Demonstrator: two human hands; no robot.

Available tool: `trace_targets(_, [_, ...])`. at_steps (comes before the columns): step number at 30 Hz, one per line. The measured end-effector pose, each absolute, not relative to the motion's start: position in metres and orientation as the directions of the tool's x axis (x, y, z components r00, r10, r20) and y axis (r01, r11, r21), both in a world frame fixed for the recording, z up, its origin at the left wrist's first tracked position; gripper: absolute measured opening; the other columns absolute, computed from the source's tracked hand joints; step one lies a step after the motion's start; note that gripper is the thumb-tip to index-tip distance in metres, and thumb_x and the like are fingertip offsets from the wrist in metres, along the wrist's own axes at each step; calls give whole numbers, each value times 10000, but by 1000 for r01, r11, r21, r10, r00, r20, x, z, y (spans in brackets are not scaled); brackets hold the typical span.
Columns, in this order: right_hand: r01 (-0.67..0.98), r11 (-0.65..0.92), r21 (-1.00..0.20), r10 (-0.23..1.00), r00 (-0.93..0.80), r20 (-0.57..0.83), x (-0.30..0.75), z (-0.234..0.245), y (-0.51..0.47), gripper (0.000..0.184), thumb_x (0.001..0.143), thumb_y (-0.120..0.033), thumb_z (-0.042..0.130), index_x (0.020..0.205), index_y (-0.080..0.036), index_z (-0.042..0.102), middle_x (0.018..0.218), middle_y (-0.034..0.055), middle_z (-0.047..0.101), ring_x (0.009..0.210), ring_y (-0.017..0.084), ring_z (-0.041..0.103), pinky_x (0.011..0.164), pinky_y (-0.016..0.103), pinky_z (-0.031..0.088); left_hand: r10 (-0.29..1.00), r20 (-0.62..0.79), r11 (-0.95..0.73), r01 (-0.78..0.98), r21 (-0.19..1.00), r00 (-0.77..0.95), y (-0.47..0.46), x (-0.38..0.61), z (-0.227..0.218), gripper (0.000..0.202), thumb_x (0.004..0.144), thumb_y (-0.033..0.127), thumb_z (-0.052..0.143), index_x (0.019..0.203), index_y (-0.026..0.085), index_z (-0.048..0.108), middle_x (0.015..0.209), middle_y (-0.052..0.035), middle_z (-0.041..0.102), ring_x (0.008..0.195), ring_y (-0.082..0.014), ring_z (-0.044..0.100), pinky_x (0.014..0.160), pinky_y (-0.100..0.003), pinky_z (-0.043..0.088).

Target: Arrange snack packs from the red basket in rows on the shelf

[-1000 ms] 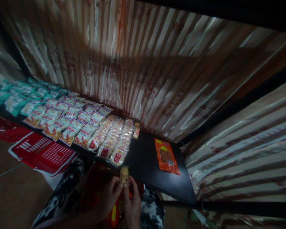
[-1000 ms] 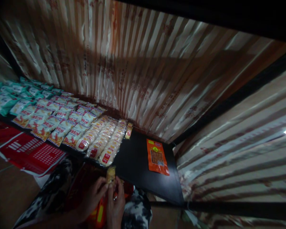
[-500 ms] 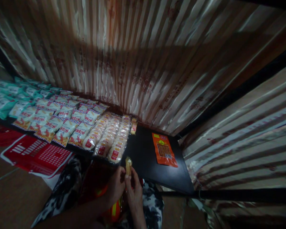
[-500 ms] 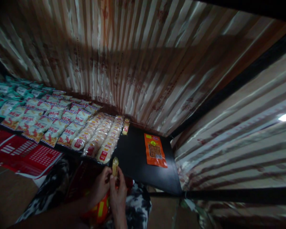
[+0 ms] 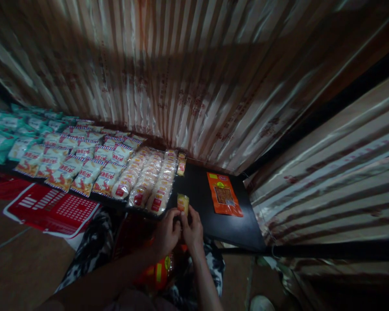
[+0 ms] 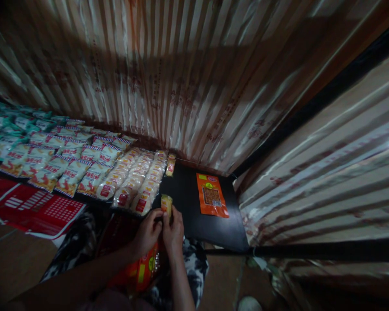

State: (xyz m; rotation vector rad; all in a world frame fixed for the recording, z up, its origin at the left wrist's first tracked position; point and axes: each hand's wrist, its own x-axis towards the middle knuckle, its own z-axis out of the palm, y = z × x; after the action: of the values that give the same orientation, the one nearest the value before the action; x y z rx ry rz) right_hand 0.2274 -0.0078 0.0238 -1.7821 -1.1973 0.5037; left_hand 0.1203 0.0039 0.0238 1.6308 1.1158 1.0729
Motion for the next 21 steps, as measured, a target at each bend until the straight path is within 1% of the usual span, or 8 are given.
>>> trace_targets(3, [549,-181,-816,877,466,118,232,21,0,492,805,-452,443,1166,-151,588,1102,108,642,1003,232,584,879,357,440,957,193,-244,241,939,217,11,126,19,356,729,51,407,1023,180,560,1089,-77,604,1058,-179,556,977,-384,435])
trace_targets(7, [616,-249,-747,887,455,80,236,17,10,480,797,-428,435,1139,-141,610,1023,106,671,941,237,598,830,343,450,967,160,-219,322,921,200,19,132,11,366,725,71,426,1050,157,572,1131,-106,589,1095,-204,540,1011,-412,411])
trace_targets(10, [653,-233,-721,904,419,87,241,14,18,477,817,-407,402,1147,-129,606,1059,117,660,964,236,587,848,343,439,973,123,-188,363,912,196,24,138,10,389,733,89,431,1093,146,567,1196,-120,558,1156,-210,507,1049,-405,377])
trace_targets(14, [716,-186,-673,905,391,166,247,12,29,438,810,-382,428,1099,-129,636,1035,122,657,971,235,574,881,356,417,978,73,-148,402,903,197,32,144,16,423,742,105,434,1150,115,544,1257,-143,523,1199,-219,476,1076,-407,345])
trace_targets(17, [726,-170,-666,900,389,194,252,11,38,406,805,-364,447,1075,-139,650,997,112,661,939,224,578,857,341,425,977,69,-145,398,906,200,38,148,18,416,776,132,421,1177,115,533,1297,-144,501,1224,-216,458,1091,-413,322])
trace_targets(19, [721,-167,-673,897,394,199,254,9,44,387,808,-355,445,1064,-153,654,978,100,665,914,214,583,835,327,431,977,65,-139,376,916,204,42,151,19,410,804,158,408,1195,131,526,1324,-130,486,1252,-208,435,1102,-409,305])
trace_targets(21, [714,-169,-679,894,402,200,256,6,50,380,808,-346,440,1061,-159,653,965,93,669,896,208,586,818,320,436,974,42,-122,361,925,222,45,154,21,405,833,197,394,1212,128,520,1350,-133,466,1284,-208,402,1113,-404,286])
